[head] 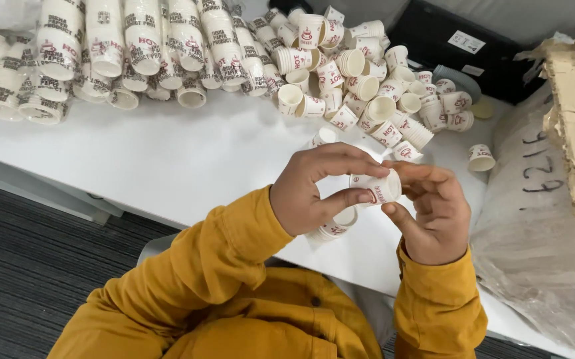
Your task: Organizing and handling small paper cups, removing plastic sleeves, and stacking them.
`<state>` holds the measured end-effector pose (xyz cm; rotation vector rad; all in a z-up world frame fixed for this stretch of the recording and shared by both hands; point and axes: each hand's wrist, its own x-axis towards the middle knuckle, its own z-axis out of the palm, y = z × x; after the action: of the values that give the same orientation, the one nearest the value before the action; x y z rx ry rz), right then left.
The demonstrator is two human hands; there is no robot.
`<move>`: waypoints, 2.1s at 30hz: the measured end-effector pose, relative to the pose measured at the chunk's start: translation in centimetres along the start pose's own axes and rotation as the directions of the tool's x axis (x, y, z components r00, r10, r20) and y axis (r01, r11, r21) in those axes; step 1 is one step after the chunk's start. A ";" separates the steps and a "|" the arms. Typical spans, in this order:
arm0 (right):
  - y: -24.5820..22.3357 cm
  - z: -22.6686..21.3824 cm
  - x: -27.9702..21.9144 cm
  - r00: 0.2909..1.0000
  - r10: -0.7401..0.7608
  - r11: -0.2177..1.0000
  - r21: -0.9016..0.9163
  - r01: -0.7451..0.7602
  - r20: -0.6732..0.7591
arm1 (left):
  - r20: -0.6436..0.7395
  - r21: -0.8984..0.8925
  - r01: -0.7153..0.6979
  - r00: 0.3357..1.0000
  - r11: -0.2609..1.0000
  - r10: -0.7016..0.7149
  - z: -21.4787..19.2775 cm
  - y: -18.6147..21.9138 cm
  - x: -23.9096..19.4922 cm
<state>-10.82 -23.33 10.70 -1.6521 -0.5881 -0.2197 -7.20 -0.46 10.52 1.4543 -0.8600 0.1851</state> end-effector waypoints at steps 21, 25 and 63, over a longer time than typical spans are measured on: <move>1.0 3.8 -4.0 0.979 0.032 0.995 -0.083 -0.050 -0.202 | -0.131 0.134 0.077 0.990 0.988 -0.060 0.1 1.7 -3.8; 0.8 3.7 -4.2 0.974 0.084 0.990 -0.090 -0.105 -0.213 | -0.104 0.142 0.077 0.993 0.987 -0.063 0.0 1.7 -3.8; 18.8 0.5 5.6 0.975 0.218 0.966 0.151 -0.208 -0.052 | -0.200 0.550 0.323 0.946 0.770 -0.254 -0.5 -16.4 0.9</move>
<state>3.12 -22.58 -3.07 -1.5468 -0.3622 -0.0741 3.40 -2.94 -1.78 2.1088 -0.4818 0.3130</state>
